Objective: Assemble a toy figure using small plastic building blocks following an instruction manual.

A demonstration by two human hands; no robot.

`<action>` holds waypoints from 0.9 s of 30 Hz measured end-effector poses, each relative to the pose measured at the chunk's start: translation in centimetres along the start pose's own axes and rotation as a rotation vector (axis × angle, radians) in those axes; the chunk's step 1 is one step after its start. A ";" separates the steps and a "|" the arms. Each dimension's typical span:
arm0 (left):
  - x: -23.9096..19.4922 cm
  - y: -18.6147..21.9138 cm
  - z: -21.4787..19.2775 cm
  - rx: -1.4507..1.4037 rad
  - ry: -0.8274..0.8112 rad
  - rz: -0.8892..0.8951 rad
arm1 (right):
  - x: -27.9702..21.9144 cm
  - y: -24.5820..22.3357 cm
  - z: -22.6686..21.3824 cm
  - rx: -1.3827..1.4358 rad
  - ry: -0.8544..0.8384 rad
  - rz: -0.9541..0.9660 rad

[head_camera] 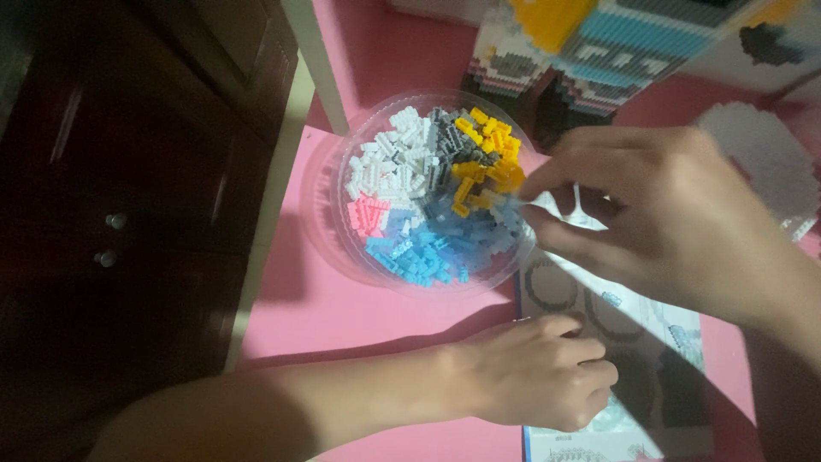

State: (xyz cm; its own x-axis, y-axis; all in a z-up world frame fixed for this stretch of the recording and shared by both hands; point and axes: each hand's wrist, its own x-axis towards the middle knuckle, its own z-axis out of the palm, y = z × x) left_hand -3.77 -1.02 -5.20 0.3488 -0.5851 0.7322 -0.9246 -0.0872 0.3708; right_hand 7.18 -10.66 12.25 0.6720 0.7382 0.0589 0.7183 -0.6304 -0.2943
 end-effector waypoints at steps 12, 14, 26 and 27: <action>0.5 0.2 -1.7 0.073 -0.077 -0.027 | -10.8 5.8 2.8 1.077 0.026 0.213; 0.9 0.2 -2.2 0.105 -0.085 -0.034 | -13.0 6.0 3.5 1.127 0.081 0.245; 3.3 -1.4 -4.8 0.044 -0.230 -0.116 | -21.3 -2.0 8.1 0.180 0.263 0.786; 3.4 -1.4 -4.5 0.026 -0.209 -0.119 | -21.1 -1.9 8.4 0.165 0.334 0.664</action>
State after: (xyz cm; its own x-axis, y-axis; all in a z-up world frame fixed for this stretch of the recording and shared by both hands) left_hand -0.61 0.72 -0.67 0.4187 -0.7236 0.5487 -0.8835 -0.1847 0.4305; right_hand -9.90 -22.98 3.55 0.9914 0.0874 0.0975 0.1251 -0.8534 -0.5061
